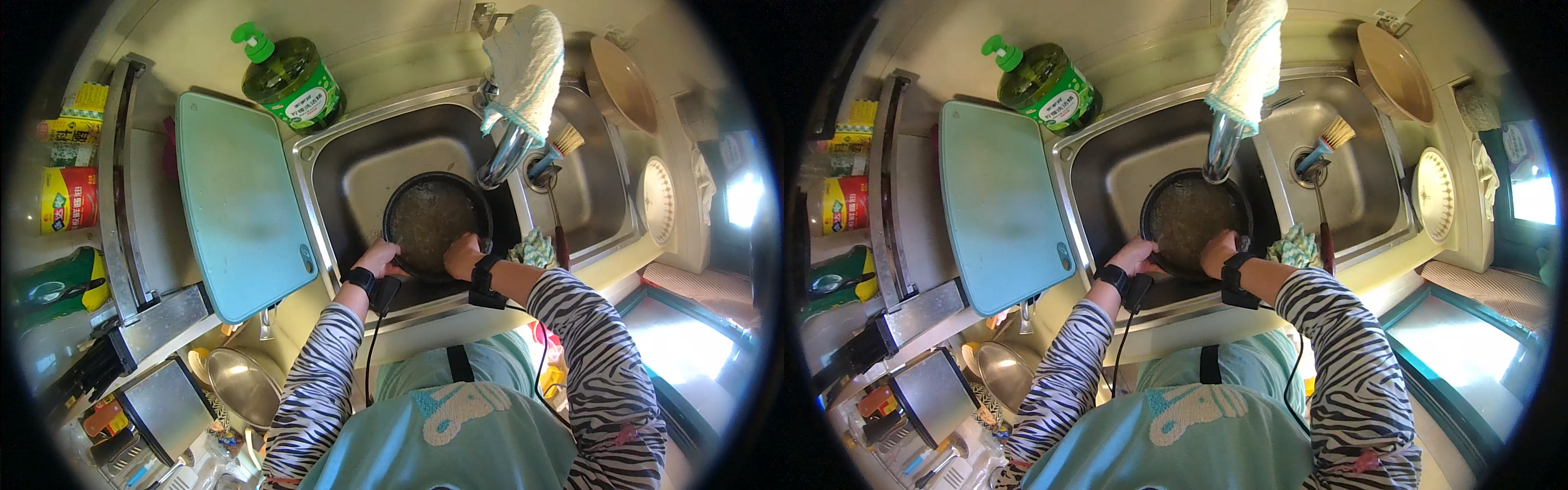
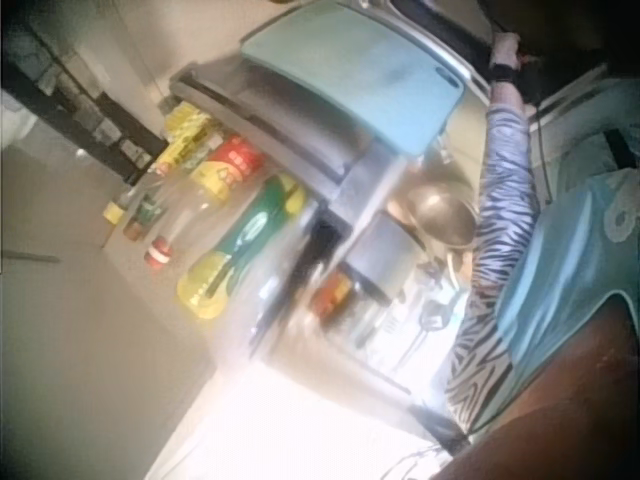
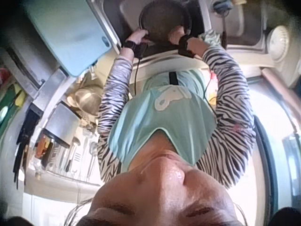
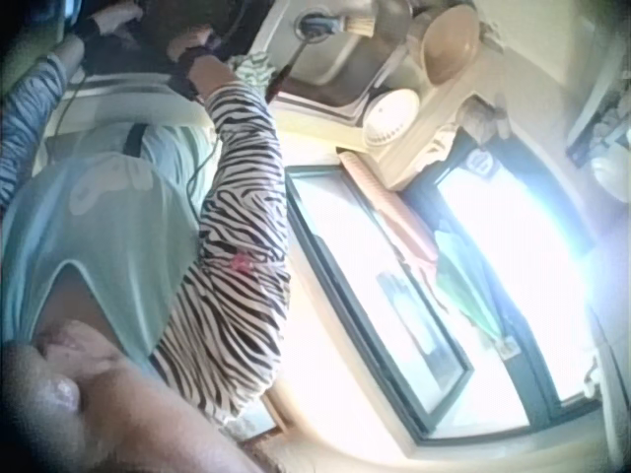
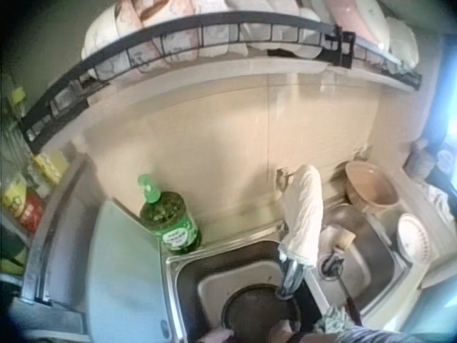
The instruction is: The person washes several plates, bowls, and chopsticks in a double-basin kitchen sink using a sponge and running water, then places the cleaned items on a wall-mounted drying rack. The person also washes a frying pan and a metal bowl.
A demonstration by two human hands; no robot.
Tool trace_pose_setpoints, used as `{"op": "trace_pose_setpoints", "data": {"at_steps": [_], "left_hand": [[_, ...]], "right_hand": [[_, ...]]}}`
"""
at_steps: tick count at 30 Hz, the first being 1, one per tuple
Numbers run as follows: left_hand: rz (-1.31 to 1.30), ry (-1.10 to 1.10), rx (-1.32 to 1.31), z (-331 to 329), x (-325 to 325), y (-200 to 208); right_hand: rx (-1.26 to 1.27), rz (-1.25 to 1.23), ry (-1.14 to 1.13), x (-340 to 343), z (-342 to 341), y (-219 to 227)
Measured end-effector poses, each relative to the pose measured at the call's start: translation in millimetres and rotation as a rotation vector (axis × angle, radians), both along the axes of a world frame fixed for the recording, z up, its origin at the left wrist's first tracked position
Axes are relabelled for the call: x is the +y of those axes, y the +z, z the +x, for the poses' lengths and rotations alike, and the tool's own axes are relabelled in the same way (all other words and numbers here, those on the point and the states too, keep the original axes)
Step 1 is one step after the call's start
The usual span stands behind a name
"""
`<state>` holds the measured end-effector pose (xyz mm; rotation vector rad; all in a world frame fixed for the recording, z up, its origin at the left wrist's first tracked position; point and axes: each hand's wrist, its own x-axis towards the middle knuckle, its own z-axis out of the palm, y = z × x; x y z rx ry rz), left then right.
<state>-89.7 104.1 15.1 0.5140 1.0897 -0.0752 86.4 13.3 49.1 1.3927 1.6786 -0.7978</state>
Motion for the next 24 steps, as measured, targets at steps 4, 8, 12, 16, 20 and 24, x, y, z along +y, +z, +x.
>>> {"op": "trace_pose_setpoints", "data": {"at_steps": [4, 8, 12, 16, 20, 24], "left_hand": [[0.283, -0.045, 0.07, 14, 1, 30], [0.601, -0.159, 0.343, 24, 1, 60], [0.99, -0.449, 0.601, 31, 3, 76], [1.251, -0.509, 0.711, 33, 4, 82], [1.357, -0.486, 0.769, 33, 5, 93], [1.484, -0.486, 0.743, 31, 4, 109]], "right_hand": [[0.282, -0.05, -0.304, 7, 15, 13], [0.443, 0.108, -0.505, -10, 31, 28], [0.462, 0.18, -0.614, -22, 36, 32], [0.482, 0.217, -0.659, -31, 39, 28], [0.461, 0.3, -0.679, -35, 40, 28], [0.484, 0.378, -0.723, -32, 43, 37]]}}
